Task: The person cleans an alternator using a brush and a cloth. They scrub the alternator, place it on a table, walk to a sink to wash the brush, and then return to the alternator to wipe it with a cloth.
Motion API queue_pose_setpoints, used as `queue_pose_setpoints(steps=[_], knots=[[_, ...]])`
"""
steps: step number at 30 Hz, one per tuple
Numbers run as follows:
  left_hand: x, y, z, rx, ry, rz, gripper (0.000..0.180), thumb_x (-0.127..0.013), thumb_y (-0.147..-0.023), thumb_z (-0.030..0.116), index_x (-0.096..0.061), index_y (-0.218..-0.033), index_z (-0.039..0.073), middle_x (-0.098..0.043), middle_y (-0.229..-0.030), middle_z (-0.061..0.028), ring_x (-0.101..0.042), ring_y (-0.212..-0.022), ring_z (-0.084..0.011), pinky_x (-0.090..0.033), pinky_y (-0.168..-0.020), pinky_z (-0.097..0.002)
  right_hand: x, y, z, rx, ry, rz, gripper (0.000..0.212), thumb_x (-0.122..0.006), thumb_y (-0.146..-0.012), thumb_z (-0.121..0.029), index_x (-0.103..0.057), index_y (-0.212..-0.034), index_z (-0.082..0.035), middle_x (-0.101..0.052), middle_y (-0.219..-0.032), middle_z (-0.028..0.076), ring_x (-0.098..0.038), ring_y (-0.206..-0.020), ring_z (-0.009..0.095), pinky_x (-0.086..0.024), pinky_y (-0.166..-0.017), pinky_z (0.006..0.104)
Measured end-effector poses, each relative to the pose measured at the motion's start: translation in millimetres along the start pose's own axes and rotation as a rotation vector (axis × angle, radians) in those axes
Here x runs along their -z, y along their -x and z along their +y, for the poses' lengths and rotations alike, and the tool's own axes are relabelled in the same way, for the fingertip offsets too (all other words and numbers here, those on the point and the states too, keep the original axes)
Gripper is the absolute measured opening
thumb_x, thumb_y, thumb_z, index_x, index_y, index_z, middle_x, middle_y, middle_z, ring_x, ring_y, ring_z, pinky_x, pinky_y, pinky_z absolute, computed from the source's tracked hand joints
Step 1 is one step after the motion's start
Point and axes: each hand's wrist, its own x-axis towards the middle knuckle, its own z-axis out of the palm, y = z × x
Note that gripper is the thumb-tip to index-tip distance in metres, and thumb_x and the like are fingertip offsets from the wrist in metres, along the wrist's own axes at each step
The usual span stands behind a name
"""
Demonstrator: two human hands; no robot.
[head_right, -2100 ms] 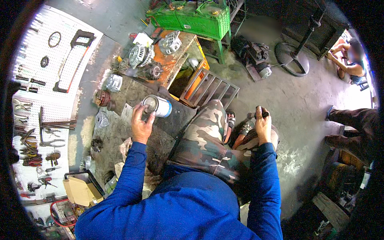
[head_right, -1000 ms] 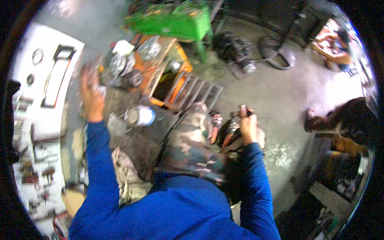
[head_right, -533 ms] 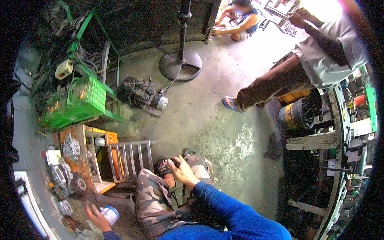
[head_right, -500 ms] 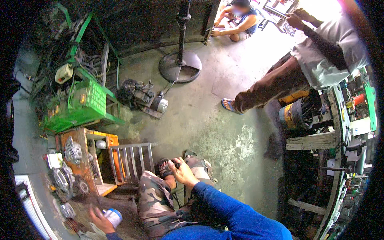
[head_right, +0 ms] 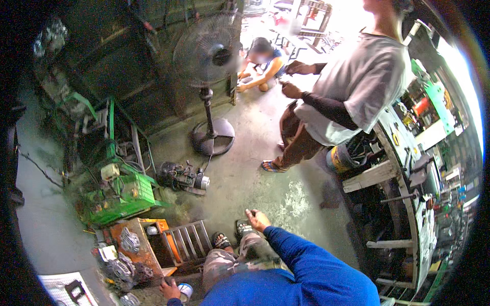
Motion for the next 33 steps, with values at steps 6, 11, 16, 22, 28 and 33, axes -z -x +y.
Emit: queue_pose_setpoints(steps=[6, 11, 16, 22, 28, 33], knots=[[51, -57, 59, -0.19, 0.102, 0.08, 0.064, -0.076, -0.082, 0.028, -0.053, -0.132, -0.003, -0.049, -0.141, -0.0269, -0.036, -0.138, -0.042, -0.03, -0.116, -0.0492, 94, 23, 27, -0.102, -0.09, 0.194, 0.056, -0.053, -0.097, -0.048, -0.068, -0.113, 0.003, -0.07, -0.106, 0.027, -0.068, -0.104, 0.04, -0.052, -0.091, 0.043], [33, -117, 132, -0.343, 0.103, -0.093, 0.044, -0.077, -0.08, 0.022, -0.064, -0.116, 0.001, -0.058, -0.128, -0.0238, -0.052, -0.122, -0.0394, -0.042, -0.106, -0.0457, 111, 49, 100, -0.088, -0.038, 0.374, 0.044, -0.06, -0.095, -0.042, -0.067, -0.095, 0.001, -0.067, -0.075, 0.01, -0.065, -0.065, 0.02, -0.054, -0.062, 0.0366], [1, -142, 196, -0.569, 0.169, -0.203, 0.031, -0.076, -0.082, 0.02, -0.072, -0.104, -0.002, -0.073, -0.098, -0.0212, -0.07, -0.09, -0.0329, -0.053, -0.085, -0.0386, 106, 77, 186, -0.384, -0.128, 0.36, 0.054, -0.057, -0.092, -0.05, -0.069, -0.114, -0.001, -0.069, -0.109, 0.027, -0.066, -0.107, 0.041, -0.053, -0.092, 0.0454], [-44, -137, 251, -1.214, -0.679, -0.104, 0.03, -0.062, -0.088, 0.036, -0.073, -0.094, 0.008, -0.074, -0.093, -0.016, -0.069, -0.1, -0.0366, -0.053, -0.086, -0.0456, 133, 91, 255, -0.499, -0.307, 0.474, 0.037, -0.059, -0.096, -0.039, -0.066, -0.099, -0.003, -0.066, -0.07, 0.01, -0.066, -0.058, 0.021, -0.053, -0.054, 0.0371], [-83, -91, 329, -0.898, -0.624, -0.509, 0.038, -0.067, -0.087, 0.034, -0.072, -0.101, -0.002, -0.072, -0.102, -0.022, -0.068, -0.099, -0.0365, -0.052, -0.088, -0.0461, 220, 79, 273, -0.483, -0.444, 0.454, 0.037, -0.057, -0.096, -0.039, -0.065, -0.094, -0.003, -0.065, -0.069, 0.009, -0.065, -0.058, 0.021, -0.053, -0.053, 0.0372], [-86, -25, 422, -0.616, 0.181, -0.572, 0.038, -0.07, -0.086, 0.033, -0.073, -0.105, 0.0, -0.073, -0.092, -0.0169, -0.069, -0.081, -0.0253, -0.054, -0.075, -0.0387, 288, 55, 268, -0.542, -0.536, 0.485, 0.04, -0.06, -0.094, -0.039, -0.066, -0.102, 0.0, -0.069, -0.079, 0.015, -0.064, -0.056, 0.023, -0.053, -0.056, 0.0385]])
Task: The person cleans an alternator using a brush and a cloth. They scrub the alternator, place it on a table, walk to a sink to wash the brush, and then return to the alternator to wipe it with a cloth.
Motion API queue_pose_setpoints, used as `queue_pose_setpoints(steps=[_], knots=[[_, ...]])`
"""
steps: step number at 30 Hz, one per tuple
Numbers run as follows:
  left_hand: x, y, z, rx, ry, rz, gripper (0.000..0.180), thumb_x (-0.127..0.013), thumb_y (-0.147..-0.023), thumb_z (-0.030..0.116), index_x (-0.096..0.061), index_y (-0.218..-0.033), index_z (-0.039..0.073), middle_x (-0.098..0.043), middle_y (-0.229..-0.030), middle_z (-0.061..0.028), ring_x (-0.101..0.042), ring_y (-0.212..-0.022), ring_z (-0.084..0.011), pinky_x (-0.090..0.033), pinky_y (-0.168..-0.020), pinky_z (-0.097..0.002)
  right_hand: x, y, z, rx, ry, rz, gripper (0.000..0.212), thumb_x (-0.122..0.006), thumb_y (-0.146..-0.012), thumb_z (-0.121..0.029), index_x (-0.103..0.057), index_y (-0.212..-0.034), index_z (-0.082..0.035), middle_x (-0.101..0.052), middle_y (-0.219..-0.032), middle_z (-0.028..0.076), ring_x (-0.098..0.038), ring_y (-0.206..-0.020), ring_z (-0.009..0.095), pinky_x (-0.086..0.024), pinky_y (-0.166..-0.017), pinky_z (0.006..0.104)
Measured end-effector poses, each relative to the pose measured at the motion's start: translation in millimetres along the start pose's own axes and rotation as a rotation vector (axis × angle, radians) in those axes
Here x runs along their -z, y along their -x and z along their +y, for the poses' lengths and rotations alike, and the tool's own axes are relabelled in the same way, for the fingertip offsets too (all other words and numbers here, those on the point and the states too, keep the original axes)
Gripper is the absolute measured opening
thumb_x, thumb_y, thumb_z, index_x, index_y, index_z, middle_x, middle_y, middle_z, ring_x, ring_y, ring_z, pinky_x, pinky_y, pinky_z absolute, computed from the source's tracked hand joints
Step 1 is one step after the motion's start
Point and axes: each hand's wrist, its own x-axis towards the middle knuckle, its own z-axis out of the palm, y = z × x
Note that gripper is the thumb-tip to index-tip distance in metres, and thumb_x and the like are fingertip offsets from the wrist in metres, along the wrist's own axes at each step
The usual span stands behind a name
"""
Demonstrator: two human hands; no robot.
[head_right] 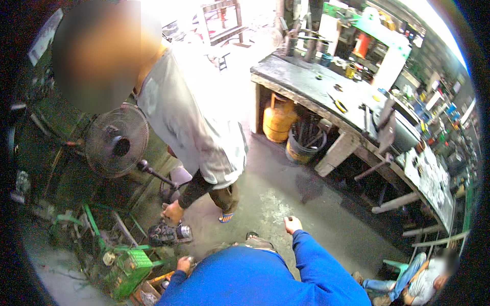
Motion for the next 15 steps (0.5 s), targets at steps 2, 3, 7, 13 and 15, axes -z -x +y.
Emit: queue_pose_setpoints(steps=[2, 3, 7, 13, 15], knots=[[-14, -4, 32, 0.221, 0.194, -0.069, 0.035, -0.073, -0.086, 0.031, -0.074, -0.11, 0.006, -0.074, -0.094, -0.0132, -0.068, -0.081, -0.0217, -0.055, -0.071, -0.0375, 12, -8, -30, 0.033, -0.181, 0.038, 0.036, -0.061, -0.095, -0.036, -0.065, -0.104, -0.001, -0.067, -0.076, 0.009, -0.061, -0.053, 0.019, -0.049, -0.049, 0.0345], [-17, -5, 42, 0.021, -0.092, -0.02, 0.036, -0.074, -0.085, 0.032, -0.074, -0.111, 0.007, -0.074, -0.101, -0.0154, -0.07, -0.084, -0.026, -0.055, -0.073, -0.0399, 16, -11, -45, 0.019, -0.251, 0.064, 0.035, -0.061, -0.096, -0.035, -0.065, -0.104, -0.002, -0.067, -0.074, 0.008, -0.059, -0.052, 0.018, -0.049, -0.048, 0.0332], [-37, -14, 60, 0.086, -0.429, -0.159, 0.041, -0.069, -0.087, 0.038, -0.073, -0.111, 0.005, -0.073, -0.108, -0.0185, -0.07, -0.095, -0.0325, -0.054, -0.082, -0.0446, 53, -25, -77, 0.16, -0.445, 0.116, 0.029, -0.057, -0.101, -0.027, -0.061, -0.115, -0.003, -0.068, -0.087, 0.007, -0.064, -0.068, 0.013, -0.052, -0.052, 0.028], [-99, -9, 81, 0.241, -0.518, -0.215, 0.044, -0.063, -0.09, 0.042, -0.073, -0.112, 0.005, -0.07, -0.113, -0.0191, -0.067, -0.104, -0.0343, -0.05, -0.09, -0.0448, 110, -100, -48, 0.302, -0.197, 0.218, 0.033, -0.057, -0.102, -0.031, -0.062, -0.114, 0.0, -0.068, -0.081, 0.008, -0.061, -0.062, 0.014, -0.051, -0.05, 0.03], [-132, -7, 102, 0.26, -0.54, -0.231, 0.046, -0.06, -0.091, 0.043, -0.072, -0.112, 0.004, -0.07, -0.115, -0.0193, -0.066, -0.106, -0.0349, -0.049, -0.093, -0.0449, 132, -127, -39, 0.18, -0.402, 0.159, 0.027, -0.06, -0.1, -0.028, -0.067, -0.103, -0.001, -0.069, -0.075, 0.006, -0.065, -0.069, 0.014, -0.052, -0.055, 0.0318]])
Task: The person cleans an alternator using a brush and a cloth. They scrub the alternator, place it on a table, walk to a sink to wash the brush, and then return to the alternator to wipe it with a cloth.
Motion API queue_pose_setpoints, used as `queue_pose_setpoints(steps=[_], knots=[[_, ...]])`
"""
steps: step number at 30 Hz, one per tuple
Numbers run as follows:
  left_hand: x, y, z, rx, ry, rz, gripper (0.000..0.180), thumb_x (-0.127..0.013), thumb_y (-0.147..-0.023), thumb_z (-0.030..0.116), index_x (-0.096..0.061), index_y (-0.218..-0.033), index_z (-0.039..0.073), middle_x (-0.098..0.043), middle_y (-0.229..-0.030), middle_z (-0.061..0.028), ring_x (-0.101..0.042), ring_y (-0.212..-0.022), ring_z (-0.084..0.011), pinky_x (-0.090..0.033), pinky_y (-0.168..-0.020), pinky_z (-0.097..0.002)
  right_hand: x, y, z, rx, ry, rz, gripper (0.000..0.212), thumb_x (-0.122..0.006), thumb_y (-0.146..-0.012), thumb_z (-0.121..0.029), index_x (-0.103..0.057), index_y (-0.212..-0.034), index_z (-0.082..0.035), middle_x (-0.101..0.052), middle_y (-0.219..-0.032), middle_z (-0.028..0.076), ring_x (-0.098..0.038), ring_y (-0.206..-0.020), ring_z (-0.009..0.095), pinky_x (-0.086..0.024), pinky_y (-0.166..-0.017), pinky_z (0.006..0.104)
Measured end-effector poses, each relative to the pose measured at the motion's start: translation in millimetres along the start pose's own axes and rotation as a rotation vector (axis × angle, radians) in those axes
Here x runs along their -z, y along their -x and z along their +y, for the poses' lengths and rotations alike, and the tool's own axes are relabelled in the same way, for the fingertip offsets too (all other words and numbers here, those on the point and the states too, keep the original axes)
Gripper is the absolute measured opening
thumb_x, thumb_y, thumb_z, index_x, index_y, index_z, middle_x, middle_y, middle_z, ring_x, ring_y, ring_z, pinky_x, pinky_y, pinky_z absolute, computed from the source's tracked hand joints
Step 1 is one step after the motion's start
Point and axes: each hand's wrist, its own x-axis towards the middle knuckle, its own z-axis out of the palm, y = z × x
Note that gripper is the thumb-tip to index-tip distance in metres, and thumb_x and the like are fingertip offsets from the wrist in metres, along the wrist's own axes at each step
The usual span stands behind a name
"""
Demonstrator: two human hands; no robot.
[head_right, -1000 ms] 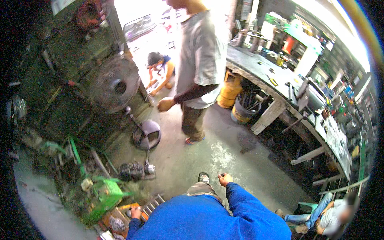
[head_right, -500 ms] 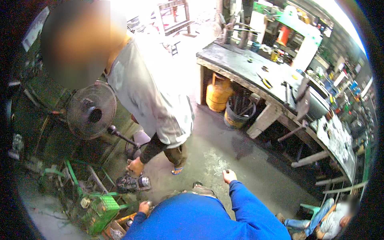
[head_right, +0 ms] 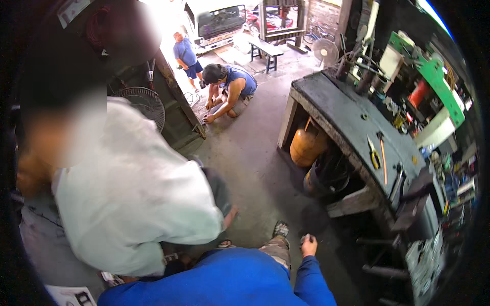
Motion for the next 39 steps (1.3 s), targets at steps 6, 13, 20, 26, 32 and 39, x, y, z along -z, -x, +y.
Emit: queue_pose_setpoints(steps=[6, 13, 20, 26, 32, 39], knots=[[-36, 7, 113, 0.074, 0.042, 0.013, 0.051, -0.054, -0.093, 0.047, -0.072, -0.113, 0.004, -0.067, -0.12, -0.0198, -0.062, -0.115, -0.0367, -0.045, -0.101, -0.0451, 54, -85, -37, 0.081, 0.395, -0.141, 0.04, -0.062, -0.097, -0.035, -0.066, -0.111, 0.002, -0.072, -0.095, 0.013, -0.069, -0.077, 0.022, -0.056, -0.064, 0.0367], [-17, 6, 180, 0.028, 0.066, -0.01, 0.054, -0.061, -0.091, 0.049, -0.07, -0.118, 0.004, -0.069, -0.119, -0.0197, -0.068, -0.106, -0.0346, -0.053, -0.089, -0.0455, 42, -210, -98, 0.067, 0.501, -0.214, 0.042, -0.061, -0.098, -0.037, -0.063, -0.107, 0.004, -0.068, -0.08, 0.012, -0.065, -0.067, 0.018, -0.053, -0.06, 0.0337], [30, -16, 253, 0.195, 0.543, 0.021, 0.052, -0.066, -0.088, 0.047, -0.072, -0.113, 0.001, -0.067, -0.123, -0.0206, -0.061, -0.119, -0.0343, -0.044, -0.104, -0.0398, -99, -275, -164, 0.118, 0.286, -0.495, 0.038, -0.06, -0.1, -0.037, -0.063, -0.112, -0.001, -0.069, -0.082, 0.008, -0.062, -0.062, 0.015, -0.052, -0.052, 0.0311], [125, -112, 319, 0.022, 0.19, -0.052, 0.056, -0.065, -0.087, 0.049, -0.071, -0.114, -0.001, -0.066, -0.123, -0.0225, -0.06, -0.12, -0.0387, -0.047, -0.101, -0.0411, -216, -307, -232, 0.124, 0.495, -0.579, 0.039, -0.061, -0.098, -0.036, -0.066, -0.112, -0.001, -0.072, -0.089, 0.01, -0.069, -0.077, 0.018, -0.055, -0.071, 0.0331], [296, -202, 392, 0.0, 0.673, 0.149, 0.043, -0.071, -0.085, 0.035, -0.073, -0.109, -0.001, -0.071, -0.113, -0.021, -0.068, -0.108, -0.031, -0.051, -0.094, -0.0403, -335, -357, -346, 0.404, 0.615, -0.671, 0.04, -0.059, -0.098, -0.037, -0.066, -0.114, -0.001, -0.071, -0.096, 0.021, -0.07, -0.091, 0.033, -0.053, -0.084, 0.0384], [428, -276, 476, -0.084, 0.911, 0.349, 0.037, -0.073, -0.087, 0.027, -0.07, -0.114, 0.002, -0.067, -0.09, -0.0081, -0.06, -0.077, -0.0168, -0.048, -0.066, -0.0331, -458, -432, -440, 0.586, 0.625, -0.719, 0.037, -0.06, -0.098, -0.033, -0.065, -0.111, 0.001, -0.071, -0.09, 0.016, -0.067, -0.077, 0.023, -0.054, -0.074, 0.0353]])
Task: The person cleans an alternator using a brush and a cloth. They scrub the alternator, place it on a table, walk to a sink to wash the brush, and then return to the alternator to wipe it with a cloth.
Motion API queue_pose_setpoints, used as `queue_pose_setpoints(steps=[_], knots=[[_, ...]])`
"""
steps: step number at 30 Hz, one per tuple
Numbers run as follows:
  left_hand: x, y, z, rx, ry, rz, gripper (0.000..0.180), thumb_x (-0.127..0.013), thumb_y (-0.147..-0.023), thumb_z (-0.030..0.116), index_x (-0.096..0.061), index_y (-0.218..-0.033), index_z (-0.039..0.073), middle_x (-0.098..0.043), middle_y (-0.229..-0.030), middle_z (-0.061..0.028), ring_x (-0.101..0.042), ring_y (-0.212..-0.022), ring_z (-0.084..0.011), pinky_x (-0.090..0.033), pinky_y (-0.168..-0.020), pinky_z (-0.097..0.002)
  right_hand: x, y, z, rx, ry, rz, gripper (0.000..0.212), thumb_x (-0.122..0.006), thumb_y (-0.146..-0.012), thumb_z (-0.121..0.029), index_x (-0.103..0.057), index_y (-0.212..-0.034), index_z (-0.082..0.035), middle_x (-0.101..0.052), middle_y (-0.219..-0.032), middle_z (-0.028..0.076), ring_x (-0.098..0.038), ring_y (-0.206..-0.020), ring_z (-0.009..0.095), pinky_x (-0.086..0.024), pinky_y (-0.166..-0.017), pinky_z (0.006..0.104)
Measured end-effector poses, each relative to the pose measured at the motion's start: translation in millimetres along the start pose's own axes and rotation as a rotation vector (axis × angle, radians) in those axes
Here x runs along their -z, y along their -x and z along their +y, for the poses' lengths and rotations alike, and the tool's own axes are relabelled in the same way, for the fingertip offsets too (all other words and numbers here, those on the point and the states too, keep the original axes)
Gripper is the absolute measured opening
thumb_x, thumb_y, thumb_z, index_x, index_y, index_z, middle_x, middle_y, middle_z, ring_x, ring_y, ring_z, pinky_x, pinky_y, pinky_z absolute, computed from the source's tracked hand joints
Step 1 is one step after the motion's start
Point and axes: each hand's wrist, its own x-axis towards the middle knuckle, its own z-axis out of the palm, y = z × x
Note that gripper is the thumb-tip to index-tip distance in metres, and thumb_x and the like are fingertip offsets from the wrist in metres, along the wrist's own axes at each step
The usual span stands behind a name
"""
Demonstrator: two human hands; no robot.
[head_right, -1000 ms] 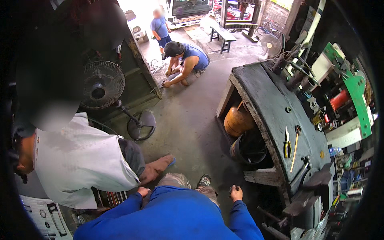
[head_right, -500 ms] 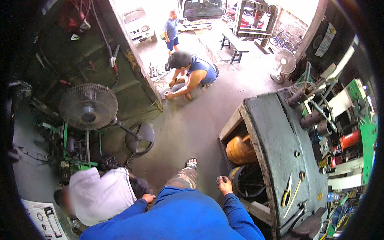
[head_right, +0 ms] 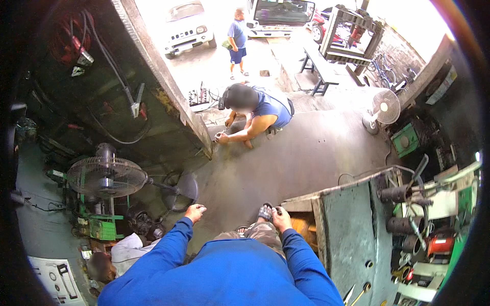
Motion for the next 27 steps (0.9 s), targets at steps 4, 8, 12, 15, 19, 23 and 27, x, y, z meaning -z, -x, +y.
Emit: queue_pose_setpoints(steps=[4, 8, 12, 15, 19, 23, 27], knots=[[-15, -6, 38, 0.103, -0.137, 0.02, 0.043, -0.074, -0.084, 0.03, -0.071, -0.113, 0.0, -0.072, -0.113, -0.0181, -0.068, -0.106, -0.0258, -0.052, -0.094, -0.0362, 16, -97, -6, 0.011, 0.14, -0.088, 0.039, -0.061, -0.095, -0.036, -0.066, -0.104, 0.002, -0.07, -0.09, 0.023, -0.069, -0.086, 0.035, -0.054, -0.078, 0.0415], [-21, 0, 55, 0.43, -0.064, -0.036, 0.038, -0.072, -0.086, 0.031, -0.074, -0.108, 0.001, -0.074, -0.101, -0.0192, -0.07, -0.088, -0.0259, -0.056, -0.078, -0.0388, 44, -186, -12, -0.057, 0.027, -0.172, 0.039, -0.062, -0.096, -0.037, -0.066, -0.104, 0.001, -0.07, -0.094, 0.023, -0.067, -0.086, 0.036, -0.053, -0.077, 0.0411], [-26, -15, 62, 0.459, -0.02, 0.042, 0.039, -0.072, -0.086, 0.033, -0.074, -0.109, 0.002, -0.074, -0.095, -0.0181, -0.071, -0.075, -0.0276, -0.056, -0.07, -0.0396, 67, -250, -7, -0.173, -0.019, -0.168, 0.043, -0.059, -0.096, -0.04, -0.066, -0.109, 0.0, -0.071, -0.1, 0.023, -0.068, -0.096, 0.037, -0.053, -0.084, 0.0422], [-30, -42, 67, 0.376, -0.154, 0.019, 0.04, -0.072, -0.086, 0.034, -0.074, -0.108, 0.002, -0.074, -0.099, -0.0182, -0.071, -0.076, -0.0288, -0.056, -0.072, -0.0401, 84, -283, 14, -0.15, 0.055, -0.131, 0.04, -0.061, -0.098, -0.037, -0.067, -0.11, 0.001, -0.074, -0.097, 0.015, -0.069, -0.091, 0.024, -0.054, -0.081, 0.0368], [-33, -97, 98, 0.393, -0.212, -0.036, 0.043, -0.071, -0.087, 0.036, -0.073, -0.11, -0.001, -0.073, -0.107, -0.0196, -0.072, -0.082, -0.0291, -0.056, -0.079, -0.0394, 117, -311, 37, -0.341, -0.191, -0.094, 0.038, -0.063, -0.097, -0.036, -0.067, -0.103, 0.001, -0.07, -0.081, 0.012, -0.068, -0.07, 0.021, -0.056, -0.065, 0.0346], [-26, -178, 181, 0.366, -0.186, -0.067, 0.044, -0.069, -0.089, 0.034, -0.07, -0.115, -0.002, -0.073, -0.105, -0.0207, -0.072, -0.076, -0.0322, -0.057, -0.069, -0.0421, 164, -321, 39, -0.66, -0.265, 0.092, 0.035, -0.063, -0.098, -0.036, -0.065, -0.103, -0.001, -0.067, -0.074, 0.009, -0.063, -0.056, 0.017, -0.052, -0.047, 0.0328], [-46, -242, 303, 0.419, -0.113, -0.137, 0.04, -0.069, -0.09, 0.029, -0.069, -0.115, -0.003, -0.072, -0.109, -0.0198, -0.072, -0.079, -0.031, -0.056, -0.066, -0.0449, 219, -328, 44, -0.681, -0.305, 0.221, 0.037, -0.057, -0.1, -0.039, -0.065, -0.105, -0.003, -0.066, -0.072, 0.008, -0.062, -0.052, 0.017, -0.049, -0.044, 0.0324]])
